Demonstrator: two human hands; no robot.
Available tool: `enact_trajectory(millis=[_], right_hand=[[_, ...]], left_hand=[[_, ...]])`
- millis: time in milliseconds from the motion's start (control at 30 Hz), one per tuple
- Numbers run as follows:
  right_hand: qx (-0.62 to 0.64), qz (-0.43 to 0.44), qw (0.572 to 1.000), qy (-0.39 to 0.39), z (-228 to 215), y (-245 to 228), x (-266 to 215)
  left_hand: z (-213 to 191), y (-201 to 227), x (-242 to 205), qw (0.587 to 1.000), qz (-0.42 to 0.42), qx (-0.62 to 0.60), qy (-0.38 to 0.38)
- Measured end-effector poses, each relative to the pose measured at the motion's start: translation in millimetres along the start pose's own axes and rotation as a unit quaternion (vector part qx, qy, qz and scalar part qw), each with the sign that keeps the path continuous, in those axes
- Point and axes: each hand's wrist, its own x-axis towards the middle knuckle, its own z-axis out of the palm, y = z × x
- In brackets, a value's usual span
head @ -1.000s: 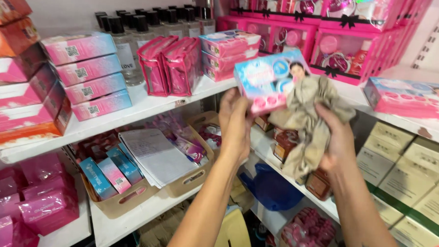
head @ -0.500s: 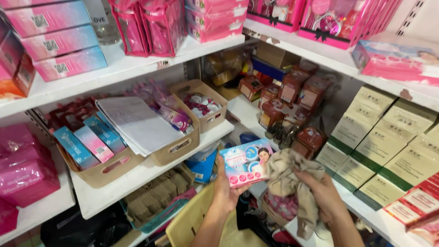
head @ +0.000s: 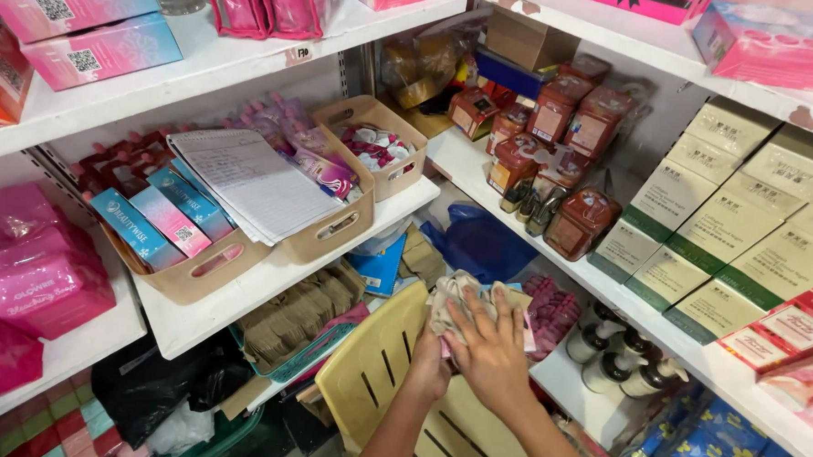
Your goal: The person wipes the surface of a white shelf with a cloth and then stacks pink boxes on it. They also pick up a notepad and a pen, write on the notepad, and then wipe and stack more boxes on the shelf.
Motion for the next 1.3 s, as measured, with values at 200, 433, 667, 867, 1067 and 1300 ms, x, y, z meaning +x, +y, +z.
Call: enact_trajectory(millis=[200, 433, 667, 867, 1067, 1300], right_hand=[[0.057, 0.07, 0.996, 0.003, 31, 97, -35], [0.09, 0.196, 0.976, 0.006, -4, 61, -7], [0.03, 0.031, 0.999, -0.007, 3, 1, -10], [0.031, 0.122, 0.992, 0.001, 27, 84, -32], [0.458, 0.51, 0.725, -0.073, 18, 139, -46], [0.646, 0.555, 0.513, -0.111, 13, 120, -55]], left_hand=[[-9, 27, -10, 0.997, -0.034, 0.029, 0.058], [-19, 6, 7, 0.997, -0.053, 0.037, 0.029], [-35, -33, 28, 0.996, -0.064, -0.055, -0.02], [-2, 10, -10, 0.995, -0.094, -0.011, 0.023], [8, 29, -28, 0.996, -0.093, 0.01, -0.01], [5, 19, -9, 0.99, -0.126, 0.065, 0.023]])
